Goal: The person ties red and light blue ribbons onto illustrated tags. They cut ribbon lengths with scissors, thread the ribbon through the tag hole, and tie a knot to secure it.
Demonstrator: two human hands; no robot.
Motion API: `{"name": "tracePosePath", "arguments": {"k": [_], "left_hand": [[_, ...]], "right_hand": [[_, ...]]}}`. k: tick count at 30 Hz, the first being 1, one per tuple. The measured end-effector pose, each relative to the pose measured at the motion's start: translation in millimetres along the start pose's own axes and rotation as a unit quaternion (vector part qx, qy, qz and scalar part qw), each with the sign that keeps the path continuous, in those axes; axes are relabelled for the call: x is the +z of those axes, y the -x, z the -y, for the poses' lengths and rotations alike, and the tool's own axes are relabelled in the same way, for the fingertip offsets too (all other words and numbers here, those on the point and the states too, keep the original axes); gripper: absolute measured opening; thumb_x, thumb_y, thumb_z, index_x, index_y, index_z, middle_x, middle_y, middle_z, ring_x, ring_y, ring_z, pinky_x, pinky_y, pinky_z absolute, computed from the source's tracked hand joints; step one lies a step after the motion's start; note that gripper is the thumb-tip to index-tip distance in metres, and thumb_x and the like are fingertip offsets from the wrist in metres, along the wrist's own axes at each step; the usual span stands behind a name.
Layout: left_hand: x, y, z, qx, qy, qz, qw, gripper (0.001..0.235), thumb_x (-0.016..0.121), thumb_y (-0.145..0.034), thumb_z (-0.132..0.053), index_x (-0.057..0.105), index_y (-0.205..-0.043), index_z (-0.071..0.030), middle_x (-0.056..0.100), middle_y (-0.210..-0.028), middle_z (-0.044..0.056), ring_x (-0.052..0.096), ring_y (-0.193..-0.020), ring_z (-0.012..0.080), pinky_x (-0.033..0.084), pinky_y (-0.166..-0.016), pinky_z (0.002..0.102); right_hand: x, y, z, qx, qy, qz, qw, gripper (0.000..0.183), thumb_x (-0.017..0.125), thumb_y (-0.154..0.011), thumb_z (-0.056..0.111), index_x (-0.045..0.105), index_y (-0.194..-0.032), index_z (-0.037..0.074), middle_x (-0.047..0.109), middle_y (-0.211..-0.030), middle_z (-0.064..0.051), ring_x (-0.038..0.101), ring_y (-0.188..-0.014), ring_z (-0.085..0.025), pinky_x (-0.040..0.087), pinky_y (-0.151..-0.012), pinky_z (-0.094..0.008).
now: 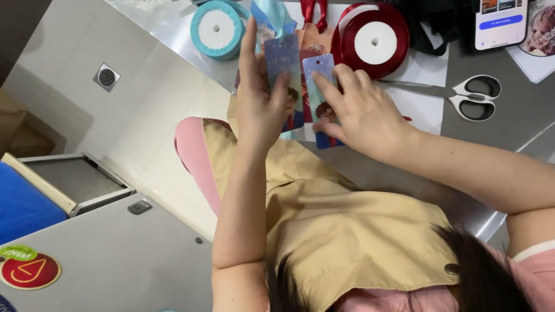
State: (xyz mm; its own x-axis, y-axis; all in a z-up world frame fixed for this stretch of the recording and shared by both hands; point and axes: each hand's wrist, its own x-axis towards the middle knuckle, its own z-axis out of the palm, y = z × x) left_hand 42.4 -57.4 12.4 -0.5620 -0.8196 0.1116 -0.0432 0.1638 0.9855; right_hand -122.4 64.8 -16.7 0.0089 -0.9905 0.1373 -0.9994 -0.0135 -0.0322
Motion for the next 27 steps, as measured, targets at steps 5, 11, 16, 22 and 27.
{"name": "tracePosePath", "arguments": {"k": [5, 11, 16, 22, 27], "left_hand": [[-3, -11, 10, -0.027, 0.104, 0.064, 0.992, 0.083, 0.054, -0.106, 0.009, 0.009, -0.167, -0.025, 0.064, -0.125, 0.012, 0.065, -0.115, 0.0199, 0.052, -0.097, 0.029], [4, -16, 26, -0.029, 0.019, 0.047, 0.998, 0.082, 0.057, -0.103, 0.003, 0.012, -0.166, -0.026, 0.064, -0.121, 0.007, 0.06, -0.097, 0.0152, 0.052, -0.09, 0.029], [13, -20, 31, 0.0, -0.029, 0.051, 0.998, 0.064, 0.057, -0.101, -0.004, 0.034, -0.157, -0.024, 0.059, -0.14, 0.009, 0.06, -0.108, 0.0164, 0.051, -0.084, 0.027], [24, -27, 36, 0.03, -0.07, 0.033, 0.997, 0.035, 0.064, -0.098, -0.005, 0.066, -0.131, -0.017, 0.064, -0.12, 0.002, 0.061, -0.095, 0.0142, 0.05, -0.08, 0.027], [26, -42, 40, 0.041, -0.089, 0.021, 0.995, 0.037, 0.062, -0.095, -0.001, 0.067, -0.127, -0.019, 0.066, -0.115, 0.001, 0.06, -0.097, 0.0167, 0.051, -0.08, 0.028]], "right_hand": [[-5, -3, -12, 0.043, -0.285, 0.054, 0.956, 0.079, 0.084, -0.077, 0.008, 0.045, -0.145, 0.005, 0.03, -0.152, -0.023, 0.041, -0.137, -0.05, 0.039, -0.113, -0.056], [-14, 3, -18, 0.092, -0.313, 0.113, 0.938, 0.077, 0.078, -0.082, 0.011, 0.041, -0.15, 0.007, 0.033, -0.145, -0.016, 0.041, -0.136, -0.043, 0.04, -0.109, -0.053], [-11, 16, -5, 0.1, -0.271, 0.095, 0.953, 0.094, 0.089, -0.074, 0.019, 0.038, -0.152, 0.007, 0.03, -0.15, -0.018, 0.039, -0.135, -0.044, 0.041, -0.108, -0.055], [-21, 20, -12, 0.138, -0.34, 0.146, 0.919, 0.102, 0.086, -0.074, 0.013, 0.03, -0.16, 0.011, 0.03, -0.142, -0.014, 0.04, -0.136, -0.037, 0.042, -0.108, -0.045], [-42, 23, -20, 0.215, -0.281, 0.232, 0.906, 0.093, 0.07, -0.087, 0.023, 0.019, -0.164, 0.029, 0.044, -0.152, -0.011, 0.062, -0.109, -0.044, 0.05, -0.077, -0.057]]}}
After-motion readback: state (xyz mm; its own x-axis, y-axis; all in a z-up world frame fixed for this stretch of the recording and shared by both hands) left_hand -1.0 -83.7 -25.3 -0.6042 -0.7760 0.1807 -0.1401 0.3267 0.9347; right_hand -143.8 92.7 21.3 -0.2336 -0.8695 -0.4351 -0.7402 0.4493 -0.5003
